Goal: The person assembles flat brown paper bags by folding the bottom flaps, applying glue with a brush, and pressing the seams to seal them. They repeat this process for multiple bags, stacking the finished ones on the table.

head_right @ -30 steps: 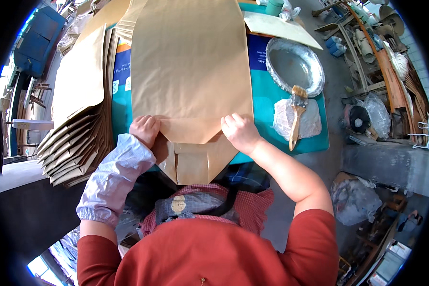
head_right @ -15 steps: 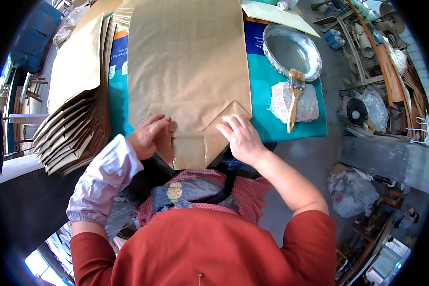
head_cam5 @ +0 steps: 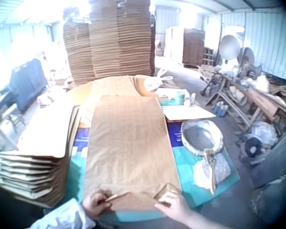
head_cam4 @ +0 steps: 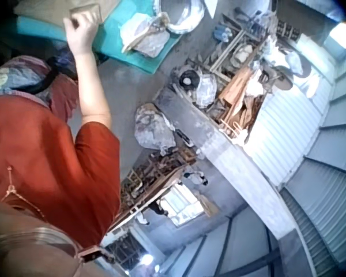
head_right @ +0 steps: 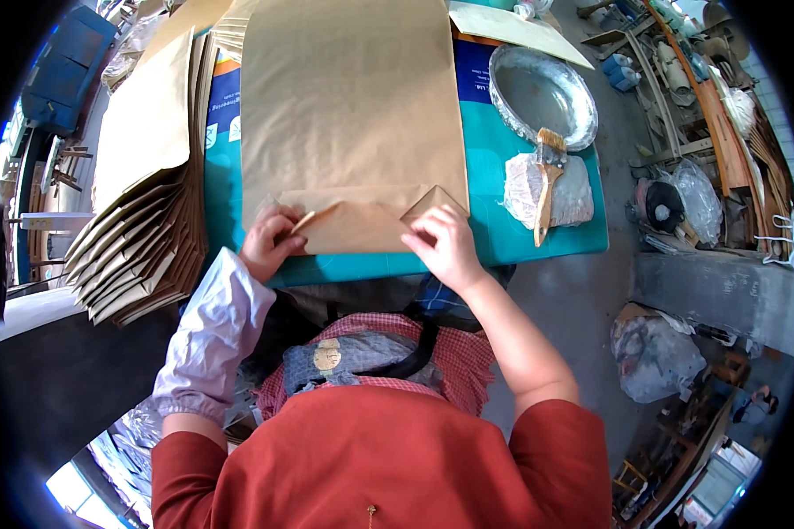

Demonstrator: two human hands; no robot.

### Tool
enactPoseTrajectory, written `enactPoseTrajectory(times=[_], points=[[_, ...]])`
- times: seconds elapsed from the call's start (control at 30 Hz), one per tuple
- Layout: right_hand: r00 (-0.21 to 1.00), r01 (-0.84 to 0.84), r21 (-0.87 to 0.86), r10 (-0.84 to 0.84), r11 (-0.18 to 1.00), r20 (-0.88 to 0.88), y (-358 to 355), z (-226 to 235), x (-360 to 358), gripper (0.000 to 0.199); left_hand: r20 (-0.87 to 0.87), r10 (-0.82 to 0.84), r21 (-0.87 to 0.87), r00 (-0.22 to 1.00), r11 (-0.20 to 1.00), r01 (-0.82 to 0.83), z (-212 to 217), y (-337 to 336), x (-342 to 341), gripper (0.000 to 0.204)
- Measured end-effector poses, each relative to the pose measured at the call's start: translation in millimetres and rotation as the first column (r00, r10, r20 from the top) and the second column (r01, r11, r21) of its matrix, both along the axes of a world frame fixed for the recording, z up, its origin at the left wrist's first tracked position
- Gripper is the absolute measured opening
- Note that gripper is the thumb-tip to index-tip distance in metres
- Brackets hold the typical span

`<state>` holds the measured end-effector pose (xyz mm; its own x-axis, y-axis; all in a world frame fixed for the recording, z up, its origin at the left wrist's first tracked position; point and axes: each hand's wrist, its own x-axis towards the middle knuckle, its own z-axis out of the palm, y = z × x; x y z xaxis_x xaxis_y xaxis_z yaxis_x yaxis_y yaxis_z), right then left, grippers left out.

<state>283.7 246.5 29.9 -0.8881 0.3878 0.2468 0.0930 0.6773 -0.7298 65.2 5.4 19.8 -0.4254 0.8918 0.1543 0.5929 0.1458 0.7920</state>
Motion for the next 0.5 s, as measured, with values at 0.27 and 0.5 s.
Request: enactPoseTrajectory(times=[0.27, 0.5], points=[[0.975, 0.198, 0.043, -0.201, 0.979, 0.095, -9, -23, -34, 0.027, -0.294, 0.372, -0.050, 0.881, 0.914, -0.402, -24, 25, 12, 0.030], [0.872, 0.354, 0.414, -0.456, 0.839, 0.178, -11, -21, -65, 0.048, -0.495, 0.488, -0.251, 0.719, 0.712, -0.656, -12, 61, 12, 0.044]])
